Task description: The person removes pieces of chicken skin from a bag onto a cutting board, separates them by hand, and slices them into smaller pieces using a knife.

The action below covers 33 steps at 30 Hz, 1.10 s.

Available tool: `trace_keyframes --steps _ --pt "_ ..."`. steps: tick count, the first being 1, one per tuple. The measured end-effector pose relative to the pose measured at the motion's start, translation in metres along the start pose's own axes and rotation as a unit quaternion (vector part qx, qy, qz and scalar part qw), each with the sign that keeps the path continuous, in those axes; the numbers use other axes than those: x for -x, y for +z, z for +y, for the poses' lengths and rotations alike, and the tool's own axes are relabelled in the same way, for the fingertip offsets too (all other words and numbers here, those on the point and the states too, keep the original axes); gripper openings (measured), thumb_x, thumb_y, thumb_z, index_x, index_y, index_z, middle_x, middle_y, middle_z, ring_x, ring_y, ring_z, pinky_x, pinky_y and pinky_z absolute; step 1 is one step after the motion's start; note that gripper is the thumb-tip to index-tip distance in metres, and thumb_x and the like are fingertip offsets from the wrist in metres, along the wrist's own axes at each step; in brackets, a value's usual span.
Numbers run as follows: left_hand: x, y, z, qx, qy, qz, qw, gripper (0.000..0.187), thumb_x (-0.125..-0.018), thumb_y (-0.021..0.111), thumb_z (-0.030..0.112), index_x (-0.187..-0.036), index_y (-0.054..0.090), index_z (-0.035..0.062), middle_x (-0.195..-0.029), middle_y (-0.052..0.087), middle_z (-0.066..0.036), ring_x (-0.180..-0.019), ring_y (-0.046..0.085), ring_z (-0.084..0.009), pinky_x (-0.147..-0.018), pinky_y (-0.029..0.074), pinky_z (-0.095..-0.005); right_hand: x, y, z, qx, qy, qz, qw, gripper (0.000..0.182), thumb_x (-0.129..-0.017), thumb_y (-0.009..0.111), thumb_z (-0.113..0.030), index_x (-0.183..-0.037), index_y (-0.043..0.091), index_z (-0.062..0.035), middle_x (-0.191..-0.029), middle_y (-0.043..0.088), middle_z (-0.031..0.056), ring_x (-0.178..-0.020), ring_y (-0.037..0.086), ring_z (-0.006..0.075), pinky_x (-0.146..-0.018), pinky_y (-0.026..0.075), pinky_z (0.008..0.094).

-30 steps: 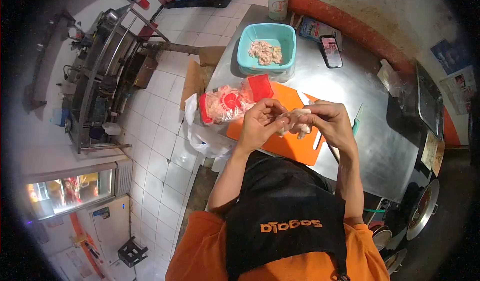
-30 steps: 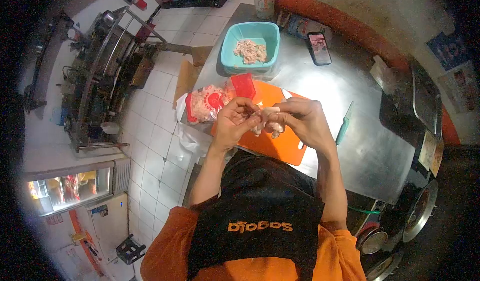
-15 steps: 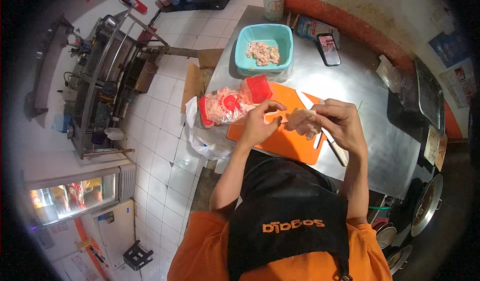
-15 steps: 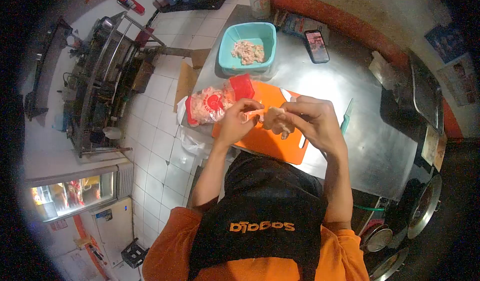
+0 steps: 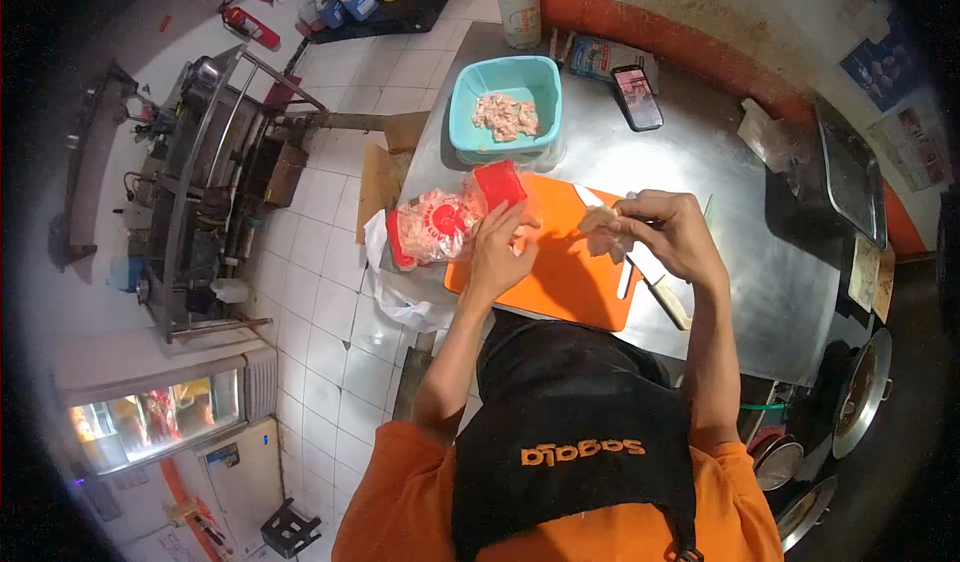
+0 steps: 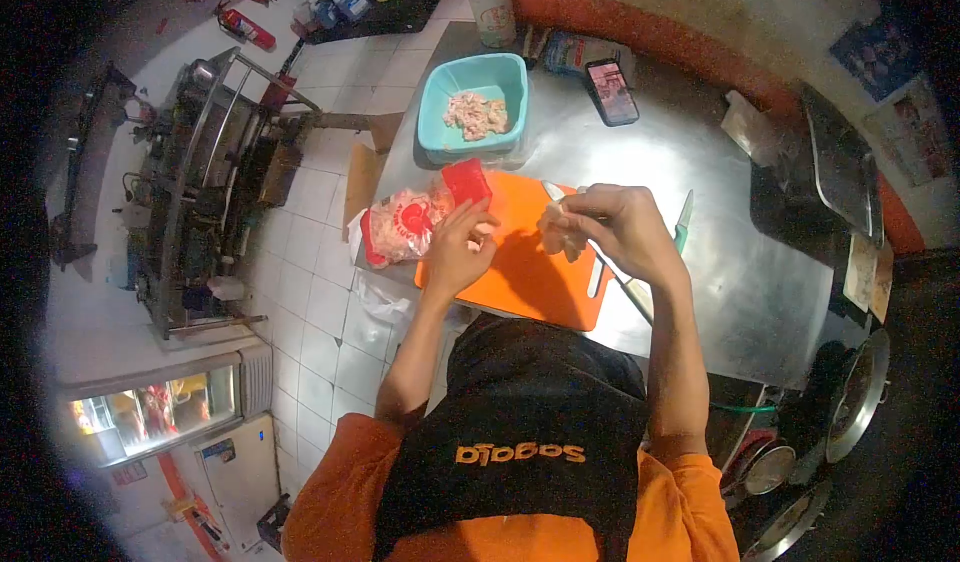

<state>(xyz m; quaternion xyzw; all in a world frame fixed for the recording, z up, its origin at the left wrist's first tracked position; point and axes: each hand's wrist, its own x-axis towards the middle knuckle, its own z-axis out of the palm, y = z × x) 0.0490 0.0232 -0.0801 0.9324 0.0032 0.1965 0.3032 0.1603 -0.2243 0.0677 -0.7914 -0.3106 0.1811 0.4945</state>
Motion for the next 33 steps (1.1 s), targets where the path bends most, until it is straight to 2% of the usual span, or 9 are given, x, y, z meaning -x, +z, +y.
trace_keyframes --steps 3,6,11,16,19,20,22,24,33 --pt "-0.011 -0.019 0.056 0.340 -0.045 0.059 0.938 0.068 -0.083 0.077 0.016 -0.143 0.049 0.0033 -0.119 0.070 -0.018 -0.126 0.061 -0.0307 -0.109 0.044 -0.0487 -0.006 0.016 0.001 -0.022 -0.007 -0.018 1.000 0.015 -0.094 0.072 -0.009 -0.103 0.077 0.0026 -0.084 0.075 0.0119 -0.074 0.072 0.0143 -0.070 0.058 0.0297" --pt "-0.014 -0.019 0.082 0.272 -0.001 -0.019 0.962 0.090 -0.084 0.080 0.022 -0.156 0.029 0.0028 -0.119 0.069 -0.020 -0.121 0.064 -0.0271 -0.101 0.051 -0.0455 -0.011 0.031 0.006 -0.060 -0.013 -0.051 0.997 0.019 -0.094 0.074 -0.011 -0.107 0.077 0.0024 -0.091 0.076 0.0121 -0.081 0.073 0.0139 -0.072 0.058 0.0294" --pt "-0.001 0.005 0.072 0.255 -0.060 -0.084 0.962 0.034 -0.098 0.061 0.015 -0.127 0.056 -0.0030 -0.093 0.070 -0.025 -0.089 0.072 -0.0405 -0.077 0.056 -0.0447 -0.002 0.027 0.025 -0.138 0.070 -0.044 0.987 0.023 -0.095 0.073 -0.008 -0.114 0.074 0.0046 -0.098 0.075 0.0102 -0.084 0.074 0.0165 -0.075 0.060 0.0283" --pt "0.010 -0.004 0.054 0.183 -0.123 -0.197 0.955 0.032 -0.100 0.062 0.022 -0.121 0.060 -0.0017 -0.098 0.072 -0.024 -0.092 0.073 -0.0376 -0.076 0.056 -0.0443 0.041 -0.001 0.082 -0.098 0.165 0.079 0.978 0.033 -0.092 0.073 -0.006 -0.125 0.070 0.0006 -0.107 0.075 0.0147 -0.091 0.076 0.0207 -0.077 0.064 0.0325" --pt "-0.002 -0.004 0.062 0.205 -0.214 -0.208 0.932 0.036 -0.097 0.065 0.024 -0.122 0.060 -0.0024 -0.095 0.074 -0.019 -0.089 0.073 -0.0360 -0.078 0.056 -0.0443 0.094 0.003 0.122 0.191 0.173 0.058 0.964 0.045 -0.086 0.077 -0.010 -0.128 0.062 -0.0020 -0.117 0.068 0.0213 -0.101 0.071 0.0349 -0.085 0.060 0.0438" --pt "-0.001 0.012 0.061 0.222 -0.167 -0.179 0.944 0.040 -0.096 0.067 0.026 -0.123 0.060 -0.0019 -0.099 0.072 -0.022 -0.094 0.071 -0.0395 -0.079 0.055 -0.0465 0.110 0.015 0.128 0.219 0.269 0.060 0.936 0.049 -0.084 0.076 -0.007 -0.128 0.055 -0.0040 -0.118 0.063 0.0220 -0.102 0.067 0.0403 -0.086 0.056 0.0478" --pt "0.000 0.041 0.059 0.240 -0.118 -0.152 0.952 0.044 -0.094 0.069 0.029 -0.124 0.059 -0.0014 -0.103 0.071 -0.024 -0.099 0.069 -0.0431 -0.081 0.054 -0.0487 0.149 0.036 0.181 0.299 0.140 0.061 0.942 0.053 -0.083 0.074 -0.005 -0.130 0.050 -0.0036 -0.119 0.060 0.0236 -0.101 0.064 0.0438 -0.084 0.055 0.0503" --pt "-0.004 0.063 0.063 -0.107 0.072 -0.132 0.983 0.048 -0.085 0.076 0.019 -0.127 0.060 0.0018 -0.114 0.067 -0.014 -0.109 0.063 -0.0323 -0.094 0.050 -0.0432 0.155 0.042 0.176 0.289 0.136 0.084 0.944 0.054 -0.082 0.074 -0.005 -0.130 0.048 -0.0029 -0.117 0.059 0.0246 -0.101 0.063 0.0447 -0.083 0.055 0.0512" --pt "-0.004 0.114 0.042 0.030 0.034 -0.139 0.989 0.055 -0.080 0.082 0.019 -0.128 0.059 0.0046 -0.122 0.063 -0.014 -0.109 0.062 -0.0322 -0.096 0.049 -0.0432 0.159 0.024 0.140 0.150 0.214 0.090 0.961 0.036 -0.098 0.062 -0.015 -0.129 0.052 -0.0009 -0.096 0.065 0.0264 -0.084 0.065 0.0474 -0.072 0.052 0.0502"
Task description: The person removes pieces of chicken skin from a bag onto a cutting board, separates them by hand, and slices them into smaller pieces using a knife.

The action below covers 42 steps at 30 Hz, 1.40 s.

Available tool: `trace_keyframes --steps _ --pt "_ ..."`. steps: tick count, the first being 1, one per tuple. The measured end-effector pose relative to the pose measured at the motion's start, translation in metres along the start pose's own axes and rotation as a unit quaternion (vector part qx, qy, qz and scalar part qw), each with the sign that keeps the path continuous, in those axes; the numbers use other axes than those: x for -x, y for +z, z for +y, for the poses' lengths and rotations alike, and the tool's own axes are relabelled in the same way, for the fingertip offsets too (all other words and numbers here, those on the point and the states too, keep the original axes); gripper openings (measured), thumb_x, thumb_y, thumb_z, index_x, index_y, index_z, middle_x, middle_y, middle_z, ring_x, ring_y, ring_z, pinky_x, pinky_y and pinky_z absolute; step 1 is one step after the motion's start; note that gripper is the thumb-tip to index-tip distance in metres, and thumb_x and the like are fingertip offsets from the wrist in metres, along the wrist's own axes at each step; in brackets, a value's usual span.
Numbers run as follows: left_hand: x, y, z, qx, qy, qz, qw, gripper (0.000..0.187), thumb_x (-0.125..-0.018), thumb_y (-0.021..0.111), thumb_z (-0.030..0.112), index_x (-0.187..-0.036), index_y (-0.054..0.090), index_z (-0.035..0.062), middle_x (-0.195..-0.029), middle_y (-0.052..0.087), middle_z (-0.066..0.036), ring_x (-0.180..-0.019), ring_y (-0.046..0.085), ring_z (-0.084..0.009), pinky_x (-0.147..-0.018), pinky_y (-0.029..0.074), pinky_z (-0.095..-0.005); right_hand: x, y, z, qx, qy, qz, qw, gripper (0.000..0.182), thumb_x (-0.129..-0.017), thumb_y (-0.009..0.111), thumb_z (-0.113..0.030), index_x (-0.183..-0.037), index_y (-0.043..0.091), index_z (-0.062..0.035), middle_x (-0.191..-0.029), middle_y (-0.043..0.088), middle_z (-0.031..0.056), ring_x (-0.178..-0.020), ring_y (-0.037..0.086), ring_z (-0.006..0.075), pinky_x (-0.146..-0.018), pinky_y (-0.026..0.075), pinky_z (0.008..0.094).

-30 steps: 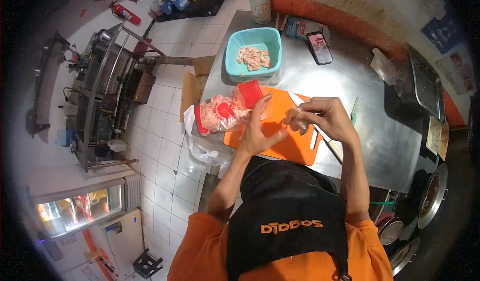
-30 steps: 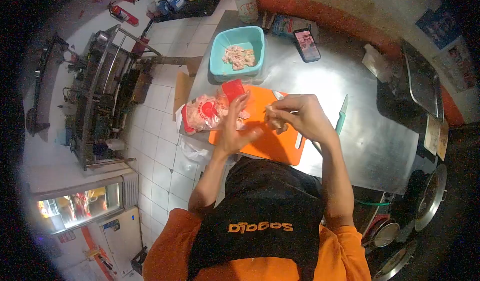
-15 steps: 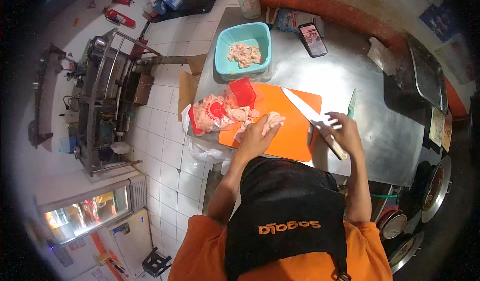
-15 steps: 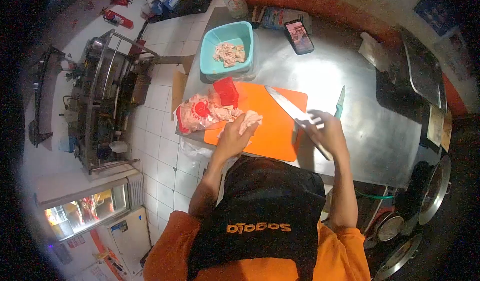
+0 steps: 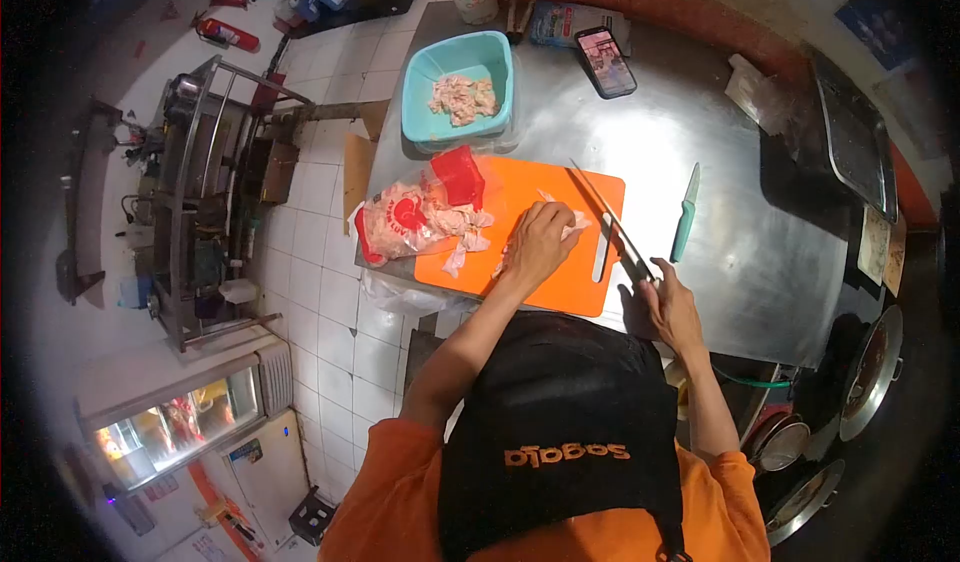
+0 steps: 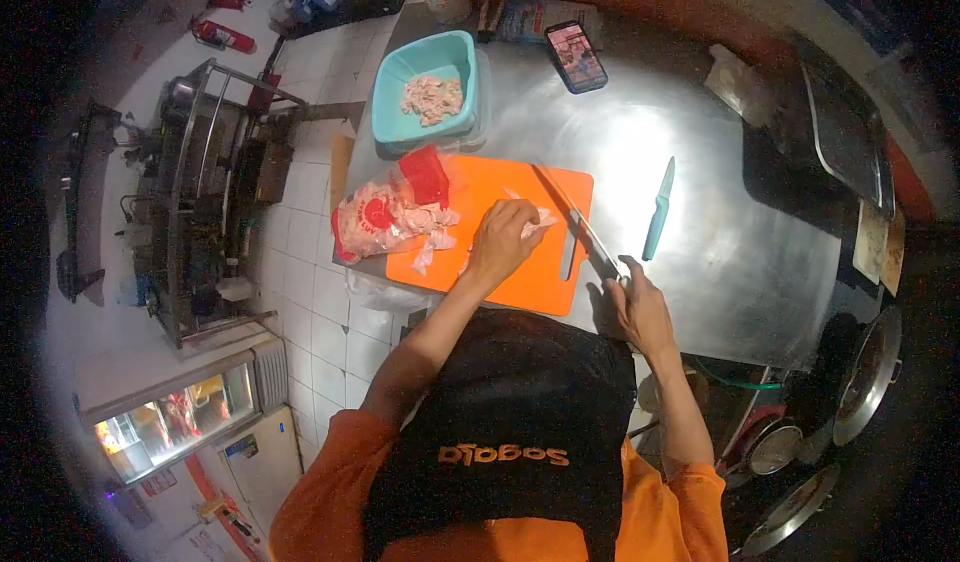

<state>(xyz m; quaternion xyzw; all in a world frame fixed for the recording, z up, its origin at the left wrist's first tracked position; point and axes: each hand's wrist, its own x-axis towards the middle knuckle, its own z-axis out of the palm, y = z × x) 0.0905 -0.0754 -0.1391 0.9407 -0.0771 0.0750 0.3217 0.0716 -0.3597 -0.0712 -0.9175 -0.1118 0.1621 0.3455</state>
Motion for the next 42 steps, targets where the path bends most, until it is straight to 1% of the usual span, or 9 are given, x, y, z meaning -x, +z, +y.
trace_keyframes --steps 7,9,12,15,18,22,27,37,42 --pt "-0.006 -0.021 0.019 0.173 -0.098 0.053 0.979 0.057 -0.079 0.083 0.021 -0.129 0.059 0.0051 -0.128 0.063 -0.016 -0.115 0.061 -0.0310 -0.098 0.049 -0.0410 0.017 -0.012 0.001 -0.016 -0.029 -0.025 0.999 0.029 -0.105 0.051 -0.013 -0.131 0.056 -0.0001 -0.082 0.066 0.0263 -0.074 0.066 0.0447 -0.069 0.051 0.0489" --pt "-0.010 -0.034 0.023 -0.095 0.001 0.094 0.991 0.062 -0.078 0.082 0.021 -0.131 0.056 0.0039 -0.126 0.062 -0.017 -0.121 0.057 -0.0345 -0.100 0.047 -0.0422 0.018 -0.017 -0.003 -0.024 -0.019 -0.025 0.999 0.030 -0.106 0.050 -0.013 -0.133 0.055 -0.0008 -0.083 0.066 0.0260 -0.074 0.066 0.0439 -0.070 0.051 0.0488" --pt "-0.010 -0.039 0.019 -0.105 -0.001 -0.009 0.994 0.064 -0.077 0.082 0.020 -0.131 0.054 0.0023 -0.122 0.062 -0.018 -0.126 0.053 -0.0377 -0.103 0.045 -0.0446 0.017 -0.020 -0.009 -0.035 -0.030 -0.024 0.999 0.039 -0.103 0.052 -0.010 -0.142 0.050 -0.0031 -0.085 0.066 0.0258 -0.074 0.066 0.0435 -0.070 0.050 0.0498" --pt "0.000 -0.032 0.003 0.062 -0.062 -0.041 0.995 0.062 -0.077 0.082 0.018 -0.130 0.053 0.0016 -0.118 0.062 -0.018 -0.119 0.057 -0.0363 -0.101 0.047 -0.0449 0.020 -0.022 -0.011 -0.021 -0.068 -0.040 0.997 0.057 -0.099 0.055 -0.006 -0.154 0.042 -0.0090 -0.084 0.065 0.0243 -0.073 0.065 0.0423 -0.071 0.049 0.0516" --pt "0.020 -0.026 -0.003 0.098 -0.014 0.038 0.994 0.054 -0.078 0.081 0.015 -0.124 0.057 0.0018 -0.117 0.062 -0.018 -0.113 0.059 -0.0354 -0.098 0.049 -0.0453 0.026 -0.016 -0.014 0.033 -0.090 -0.101 0.990 0.076 -0.094 0.059 -0.003 -0.162 0.032 -0.0239 -0.081 0.063 0.0258 -0.069 0.065 0.0445 -0.069 0.052 0.0542" --pt "0.018 -0.011 -0.004 0.080 0.014 0.066 0.995 0.042 -0.079 0.079 0.011 -0.116 0.061 0.0025 -0.113 0.063 -0.016 -0.108 0.061 -0.0358 -0.095 0.052 -0.0441 0.032 0.008 -0.005 0.112 -0.102 -0.106 0.983 0.082 -0.095 0.058 -0.003 -0.164 0.024 -0.0300 -0.076 0.060 0.0247 -0.062 0.064 0.0464 -0.059 0.054 0.0552" --pt "0.002 -0.004 -0.003 0.070 0.072 0.078 0.992 0.026 -0.075 0.076 0.006 -0.099 0.067 0.0029 -0.104 0.065 -0.014 -0.103 0.063 -0.0359 -0.090 0.054 -0.0430 0.035 0.031 0.005 0.118 -0.096 -0.116 0.981 0.083 -0.095 0.058 -0.004 -0.165 0.020 -0.0263 -0.078 0.060 0.0254 -0.062 0.065 0.0462 -0.058 0.054 0.0554" --pt "0.001 -0.003 -0.006 0.118 0.041 0.060 0.990 0.024 -0.076 0.079 0.010 -0.098 0.071 0.0028 -0.100 0.069 -0.012 -0.099 0.066 -0.0326 -0.086 0.055 -0.0423 -0.031 0.074 -0.030 0.138 -0.132 -0.075 0.979 0.091 -0.089 0.054 0.004 -0.166 0.013 -0.0210 -0.082 0.061 0.0273 -0.066 0.067 0.0456 -0.060 0.058 0.0516" --pt "0.002 -0.002 -0.007 0.107 0.035 0.077 0.991 0.022 -0.076 0.079 0.009 -0.096 0.071 0.0027 -0.098 0.069 -0.012 -0.098 0.066 -0.0324 -0.086 0.055 -0.0420 0.029 0.049 -0.004 0.146 -0.097 -0.111 0.978 0.087 -0.092 0.053 0.002 -0.166 0.015 -0.0239 -0.082 0.061 0.0265 -0.065 0.066 0.0459 -0.060 0.057 0.0525"
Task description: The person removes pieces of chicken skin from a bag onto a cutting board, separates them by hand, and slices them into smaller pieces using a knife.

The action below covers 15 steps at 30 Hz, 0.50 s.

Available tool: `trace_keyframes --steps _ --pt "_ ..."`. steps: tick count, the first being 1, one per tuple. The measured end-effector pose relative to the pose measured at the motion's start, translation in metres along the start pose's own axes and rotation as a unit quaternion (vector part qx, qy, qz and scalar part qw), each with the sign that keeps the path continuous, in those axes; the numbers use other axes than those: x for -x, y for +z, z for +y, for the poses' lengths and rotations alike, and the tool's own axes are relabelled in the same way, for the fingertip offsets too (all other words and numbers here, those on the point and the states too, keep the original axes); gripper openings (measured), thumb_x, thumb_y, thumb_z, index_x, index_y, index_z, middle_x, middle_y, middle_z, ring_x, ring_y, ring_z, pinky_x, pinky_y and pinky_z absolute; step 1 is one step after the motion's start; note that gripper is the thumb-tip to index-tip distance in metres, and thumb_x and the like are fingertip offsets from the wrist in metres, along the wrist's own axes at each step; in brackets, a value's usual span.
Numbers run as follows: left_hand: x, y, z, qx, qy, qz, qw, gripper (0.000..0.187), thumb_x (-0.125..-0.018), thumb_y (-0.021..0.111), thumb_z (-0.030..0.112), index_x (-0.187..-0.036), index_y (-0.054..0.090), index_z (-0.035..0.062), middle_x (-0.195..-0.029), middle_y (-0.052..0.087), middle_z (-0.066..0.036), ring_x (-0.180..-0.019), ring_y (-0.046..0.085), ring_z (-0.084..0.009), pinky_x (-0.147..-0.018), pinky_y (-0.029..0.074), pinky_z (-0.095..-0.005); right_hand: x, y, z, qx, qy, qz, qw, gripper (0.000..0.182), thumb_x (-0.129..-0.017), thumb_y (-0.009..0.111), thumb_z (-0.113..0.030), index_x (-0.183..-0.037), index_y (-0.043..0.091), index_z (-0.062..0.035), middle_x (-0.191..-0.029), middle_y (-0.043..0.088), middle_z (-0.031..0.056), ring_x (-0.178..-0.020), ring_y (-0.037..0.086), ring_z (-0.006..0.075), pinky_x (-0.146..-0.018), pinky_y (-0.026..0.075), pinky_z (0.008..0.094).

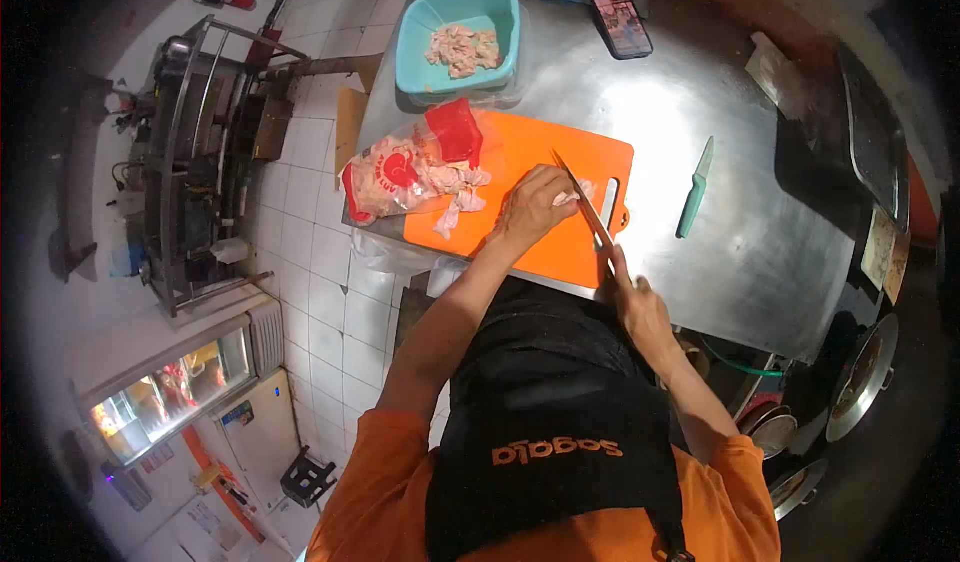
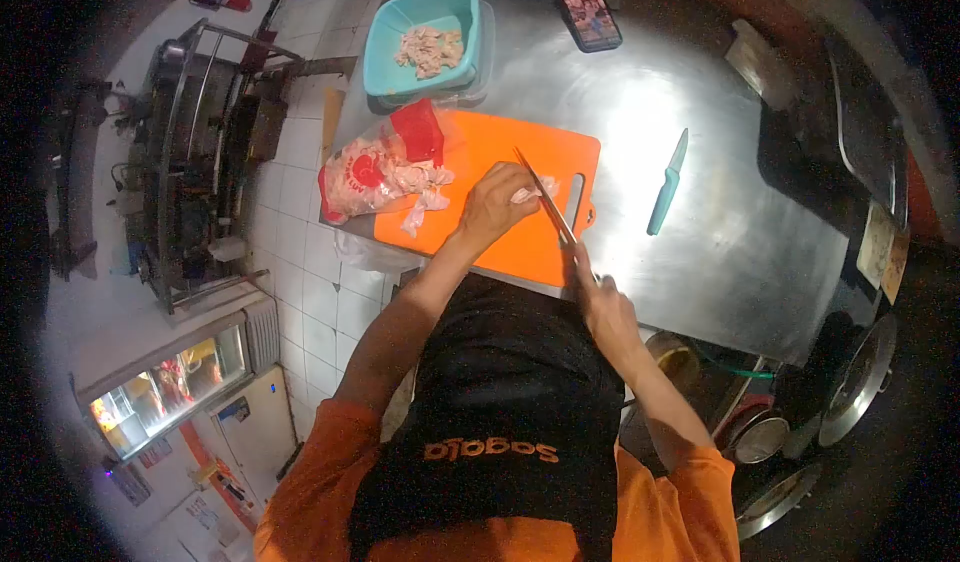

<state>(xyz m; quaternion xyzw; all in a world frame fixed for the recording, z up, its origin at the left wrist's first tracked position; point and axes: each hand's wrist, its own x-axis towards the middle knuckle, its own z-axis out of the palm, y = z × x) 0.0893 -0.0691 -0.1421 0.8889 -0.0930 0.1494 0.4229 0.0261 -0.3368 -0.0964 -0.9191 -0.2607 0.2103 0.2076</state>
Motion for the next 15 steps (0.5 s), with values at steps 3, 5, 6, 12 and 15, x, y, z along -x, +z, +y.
trace_keyframes --steps 3,5,6,12,15 --pt "0.001 0.002 0.002 0.004 0.002 0.021 1.000 0.021 -0.074 0.078 0.009 -0.093 0.070 0.0026 -0.098 0.069 -0.012 -0.098 0.067 -0.0320 -0.086 0.055 -0.0420 0.016 0.000 0.005 -0.003 0.033 -0.032 0.999 0.084 -0.095 0.052 -0.001 -0.166 0.016 -0.0252 -0.082 0.061 0.0279 -0.066 0.066 0.0480 -0.060 0.055 0.0555" --pt "0.001 0.003 0.003 -0.007 0.005 0.017 1.000 0.021 -0.073 0.079 0.009 -0.091 0.069 0.0024 -0.097 0.069 -0.012 -0.098 0.067 -0.0320 -0.086 0.055 -0.0421 0.007 0.001 0.003 -0.012 0.025 -0.015 1.000 0.082 -0.096 0.052 -0.002 -0.166 0.016 -0.0250 -0.081 0.061 0.0286 -0.067 0.066 0.0499 -0.061 0.055 0.0574" --pt "0.001 0.004 0.004 -0.015 0.005 0.010 1.000 0.021 -0.072 0.079 0.010 -0.090 0.069 0.0022 -0.095 0.069 -0.011 -0.098 0.067 -0.0321 -0.086 0.055 -0.0422 -0.002 0.001 0.001 -0.014 0.028 -0.009 0.999 0.082 -0.096 0.052 -0.002 -0.166 0.016 -0.0250 -0.081 0.061 0.0286 -0.067 0.066 0.0499 -0.061 0.055 0.0574" --pt "0.001 -0.007 0.028 0.031 -0.025 0.021 0.999 0.035 -0.070 0.081 0.009 -0.100 0.064 0.0024 -0.106 0.065 -0.014 -0.099 0.065 -0.0316 -0.084 0.056 -0.0414 -0.057 -0.005 -0.001 -0.028 -0.004 0.028 0.999 0.085 -0.093 0.051 0.002 -0.165 0.020 -0.0312 -0.080 0.062 0.0287 -0.072 0.066 0.0501 -0.066 0.055 0.0566" --pt "0.008 -0.019 0.024 -0.001 -0.006 0.061 0.998 0.042 -0.070 0.081 0.008 -0.107 0.062 0.0033 -0.110 0.063 -0.015 -0.103 0.063 -0.0317 -0.083 0.056 -0.0407 -0.039 -0.026 -0.005 -0.052 0.006 0.043 0.998 0.084 -0.094 0.053 -0.001 -0.165 0.020 -0.0325 -0.080 0.061 0.0284 -0.072 0.066 0.0505 -0.068 0.055 0.0564"
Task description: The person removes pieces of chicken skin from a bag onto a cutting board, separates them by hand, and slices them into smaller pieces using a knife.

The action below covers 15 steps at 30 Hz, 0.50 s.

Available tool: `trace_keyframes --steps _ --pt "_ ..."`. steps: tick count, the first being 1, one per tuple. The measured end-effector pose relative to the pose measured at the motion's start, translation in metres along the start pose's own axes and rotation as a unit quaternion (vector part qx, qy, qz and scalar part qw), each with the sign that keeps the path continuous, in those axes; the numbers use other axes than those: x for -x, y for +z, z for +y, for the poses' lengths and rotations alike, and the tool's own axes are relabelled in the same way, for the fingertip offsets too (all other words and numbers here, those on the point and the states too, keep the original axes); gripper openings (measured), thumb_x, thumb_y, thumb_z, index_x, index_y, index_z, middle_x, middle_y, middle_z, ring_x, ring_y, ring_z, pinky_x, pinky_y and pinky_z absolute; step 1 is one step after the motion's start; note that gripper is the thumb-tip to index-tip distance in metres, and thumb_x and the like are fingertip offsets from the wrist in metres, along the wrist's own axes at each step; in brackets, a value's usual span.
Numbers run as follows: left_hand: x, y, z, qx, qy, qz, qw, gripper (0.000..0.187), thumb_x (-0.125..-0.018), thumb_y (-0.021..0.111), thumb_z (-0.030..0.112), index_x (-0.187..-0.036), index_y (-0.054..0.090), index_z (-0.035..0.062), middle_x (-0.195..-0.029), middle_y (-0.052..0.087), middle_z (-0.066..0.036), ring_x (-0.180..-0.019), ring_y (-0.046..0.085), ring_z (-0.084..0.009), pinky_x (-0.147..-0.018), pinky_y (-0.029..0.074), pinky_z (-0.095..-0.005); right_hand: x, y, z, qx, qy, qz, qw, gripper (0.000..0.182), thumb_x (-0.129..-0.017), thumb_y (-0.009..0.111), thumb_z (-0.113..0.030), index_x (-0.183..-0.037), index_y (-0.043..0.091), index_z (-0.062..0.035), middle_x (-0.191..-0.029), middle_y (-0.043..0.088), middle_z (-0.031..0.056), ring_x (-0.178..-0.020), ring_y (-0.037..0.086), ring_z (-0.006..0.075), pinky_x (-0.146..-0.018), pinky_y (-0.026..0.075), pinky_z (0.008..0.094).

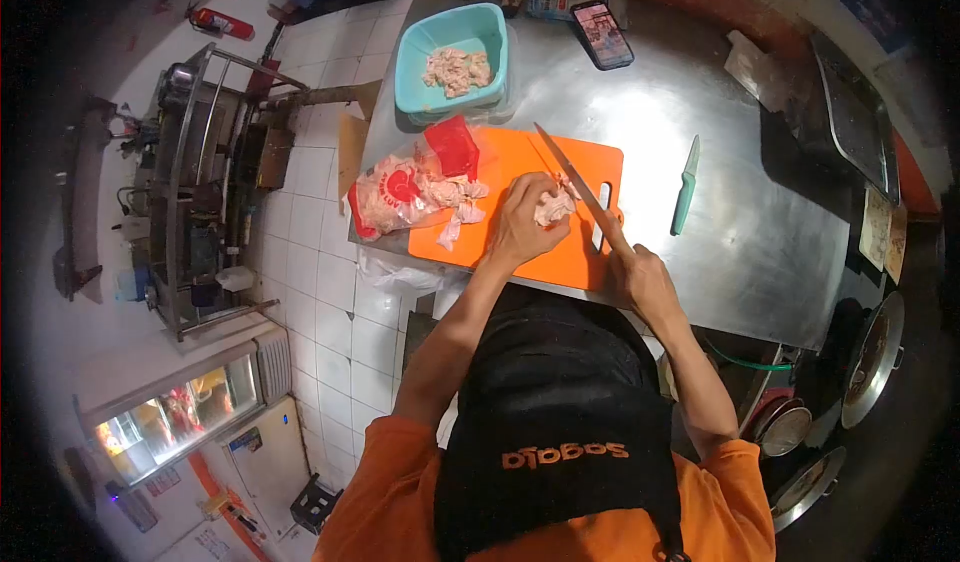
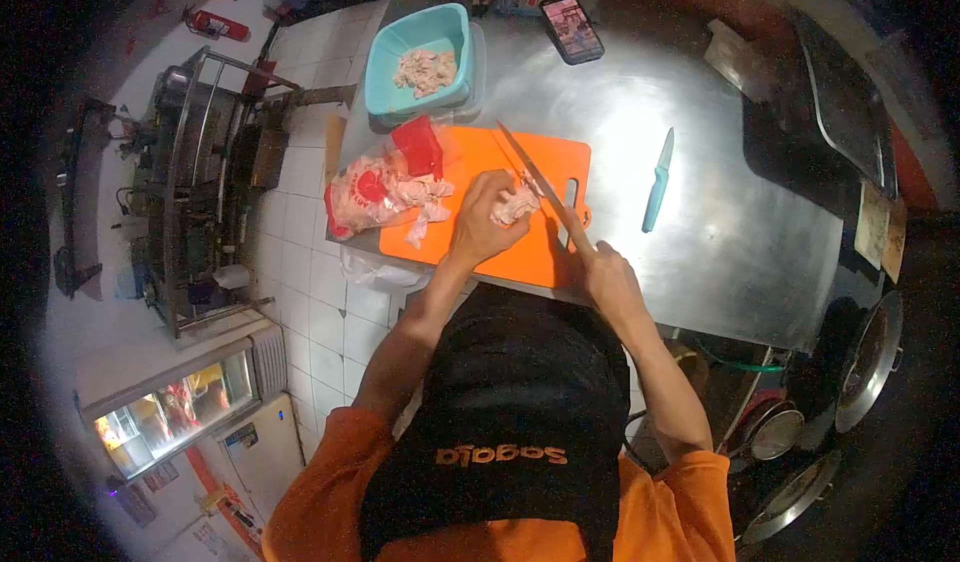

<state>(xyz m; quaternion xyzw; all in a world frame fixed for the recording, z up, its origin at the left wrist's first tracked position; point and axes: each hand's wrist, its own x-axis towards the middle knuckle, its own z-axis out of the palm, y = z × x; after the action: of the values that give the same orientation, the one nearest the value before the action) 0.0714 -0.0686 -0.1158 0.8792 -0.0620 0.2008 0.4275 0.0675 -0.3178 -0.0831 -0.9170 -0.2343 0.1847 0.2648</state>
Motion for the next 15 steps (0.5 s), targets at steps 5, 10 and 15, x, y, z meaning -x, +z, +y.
trace_keyframes --steps 5,10,15 --pt "0.012 -0.006 -0.011 -0.045 0.026 -0.005 0.999 0.039 -0.071 0.080 0.005 -0.104 0.061 0.0042 -0.107 0.062 -0.014 -0.103 0.061 -0.0329 -0.089 0.054 -0.0427 0.044 -0.017 -0.011 0.021 0.026 -0.052 0.998 0.082 -0.095 0.057 -0.005 -0.164 0.021 -0.0331 -0.082 0.062 0.0283 -0.073 0.066 0.0493 -0.069 0.054 0.0558" --pt "0.016 0.036 -0.055 0.139 0.027 -0.165 0.976 0.034 -0.074 0.077 0.014 -0.106 0.069 0.0070 -0.107 0.068 -0.013 -0.108 0.064 -0.0323 -0.099 0.049 -0.0474 0.061 0.020 0.027 -0.011 -0.007 -0.096 0.995 0.046 -0.104 0.047 -0.010 -0.149 0.044 -0.0023 -0.096 0.067 0.0262 -0.071 0.067 0.0393 -0.069 0.057 0.0506" --pt "0.013 0.020 -0.033 -0.016 0.064 -0.055 0.996 0.036 -0.078 0.078 0.014 -0.113 0.069 0.0079 -0.121 0.070 -0.009 -0.116 0.064 -0.0327 -0.108 0.047 -0.0472 0.067 0.037 0.034 0.064 -0.057 -0.031 0.996 0.076 -0.096 0.056 -0.004 -0.164 0.022 -0.0127 -0.085 0.065 0.0292 -0.061 0.064 0.0435 -0.057 0.054 0.0523"
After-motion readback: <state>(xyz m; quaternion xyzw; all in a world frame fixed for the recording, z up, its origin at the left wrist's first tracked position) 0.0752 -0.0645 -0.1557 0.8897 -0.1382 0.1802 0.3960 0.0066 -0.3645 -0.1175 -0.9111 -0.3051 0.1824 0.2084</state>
